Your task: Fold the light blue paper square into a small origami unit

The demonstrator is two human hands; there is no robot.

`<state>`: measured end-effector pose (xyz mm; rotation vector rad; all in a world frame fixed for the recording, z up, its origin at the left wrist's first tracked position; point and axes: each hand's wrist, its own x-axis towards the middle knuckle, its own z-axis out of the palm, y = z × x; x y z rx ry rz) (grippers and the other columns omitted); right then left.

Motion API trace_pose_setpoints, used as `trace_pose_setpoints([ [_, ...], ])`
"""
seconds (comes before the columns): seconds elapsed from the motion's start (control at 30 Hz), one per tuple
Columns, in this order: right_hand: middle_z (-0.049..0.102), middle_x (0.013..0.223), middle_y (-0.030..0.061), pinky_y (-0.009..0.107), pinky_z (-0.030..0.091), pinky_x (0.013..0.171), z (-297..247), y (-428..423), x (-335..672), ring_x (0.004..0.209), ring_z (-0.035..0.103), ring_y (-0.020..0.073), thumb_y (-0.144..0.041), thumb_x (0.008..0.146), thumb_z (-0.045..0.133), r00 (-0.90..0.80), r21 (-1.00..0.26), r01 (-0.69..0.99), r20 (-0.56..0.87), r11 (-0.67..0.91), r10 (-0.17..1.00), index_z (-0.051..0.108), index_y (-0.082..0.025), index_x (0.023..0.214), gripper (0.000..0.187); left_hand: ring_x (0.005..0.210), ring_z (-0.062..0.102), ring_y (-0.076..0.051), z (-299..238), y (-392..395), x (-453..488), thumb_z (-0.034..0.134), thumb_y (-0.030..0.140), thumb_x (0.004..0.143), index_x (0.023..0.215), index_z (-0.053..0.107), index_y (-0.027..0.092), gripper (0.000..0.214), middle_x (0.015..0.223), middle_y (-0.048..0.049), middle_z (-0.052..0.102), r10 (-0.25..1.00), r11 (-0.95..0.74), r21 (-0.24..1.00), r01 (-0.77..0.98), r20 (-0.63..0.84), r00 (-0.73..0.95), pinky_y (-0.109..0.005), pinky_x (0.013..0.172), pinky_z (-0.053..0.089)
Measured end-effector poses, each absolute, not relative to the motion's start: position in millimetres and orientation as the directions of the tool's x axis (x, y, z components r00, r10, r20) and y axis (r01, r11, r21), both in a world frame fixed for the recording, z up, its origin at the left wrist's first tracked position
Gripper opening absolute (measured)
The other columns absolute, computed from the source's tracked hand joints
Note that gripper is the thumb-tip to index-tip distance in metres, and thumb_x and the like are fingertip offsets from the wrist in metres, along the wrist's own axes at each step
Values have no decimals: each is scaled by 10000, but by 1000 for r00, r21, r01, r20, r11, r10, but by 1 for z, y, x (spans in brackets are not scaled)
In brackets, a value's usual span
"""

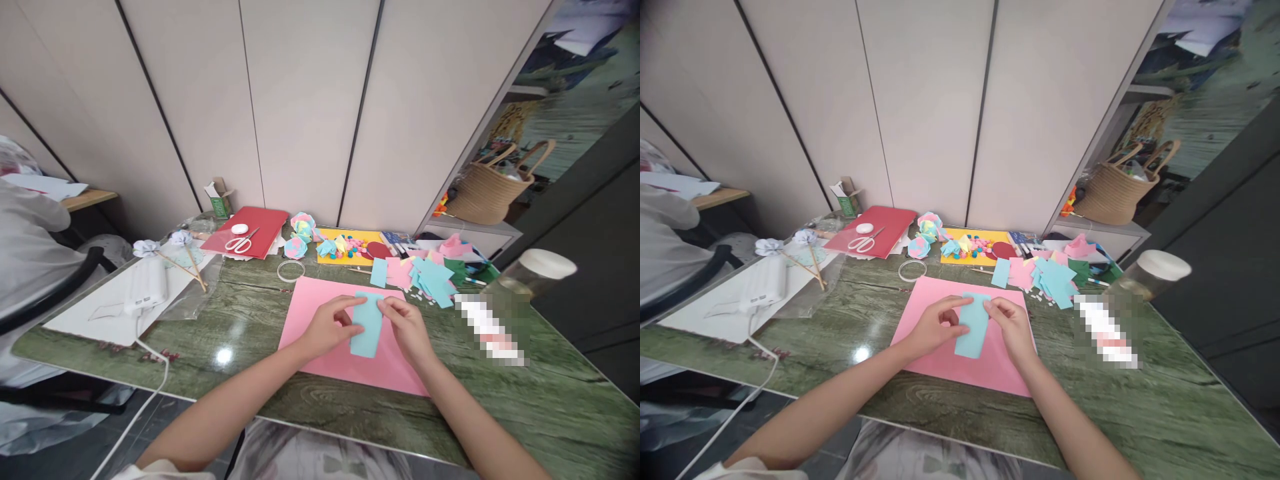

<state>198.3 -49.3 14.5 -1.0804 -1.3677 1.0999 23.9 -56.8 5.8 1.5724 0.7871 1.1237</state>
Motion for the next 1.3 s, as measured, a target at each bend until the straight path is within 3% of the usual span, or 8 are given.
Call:
trace_pose_setpoints([
  [0.17, 450, 584, -20, 239, 349, 588, 10, -48, 197, 581, 410, 114, -329, 729, 567, -56, -984, -12, 179, 179, 982, 521, -180, 578, 217, 569, 449, -41, 4, -57, 25, 641, 180, 647, 1127, 526, 247, 498, 1103, -65, 490, 894, -280, 958, -58, 282, 349, -218, 561, 431],
  [0.6, 474, 584, 0, 251, 360, 582, 14, -46, 199, 588, 429, 135, -377, 748, 524, 2, -952, 161, 263, 260, 965, 516, -185, 589, 249, 573, 451, -50, -1, -58, 27, 635, 168, 638, 1139, 516, 246, 521, 1094, -65, 498, 893, -296, 955, -11, 281, 351, -220, 555, 429],
  [0.97, 462, 560, -15, 241, 352, 559, 14, -44, 200, 559, 435, 128, -389, 769, 500, -34, -943, 223, 247, 249, 968, 502, -183, 592, 271, 579, 451, -52, -1, -59, 28, 644, 170, 634, 1137, 516, 246, 525, 1110, -66, 494, 896, -253, 967, -21, 243, 371, -214, 538, 426],
  [1.3, 439, 510, -26, 233, 340, 504, 14, -47, 196, 497, 408, 112, -384, 767, 498, 32, -940, 213, 280, 268, 959, 470, -189, 553, 292, 582, 456, -58, -1, -59, 29, 643, 189, 641, 1144, 513, 241, 522, 1101, -70, 497, 895, -236, 971, -39, 233, 380, -219, 547, 430],
])
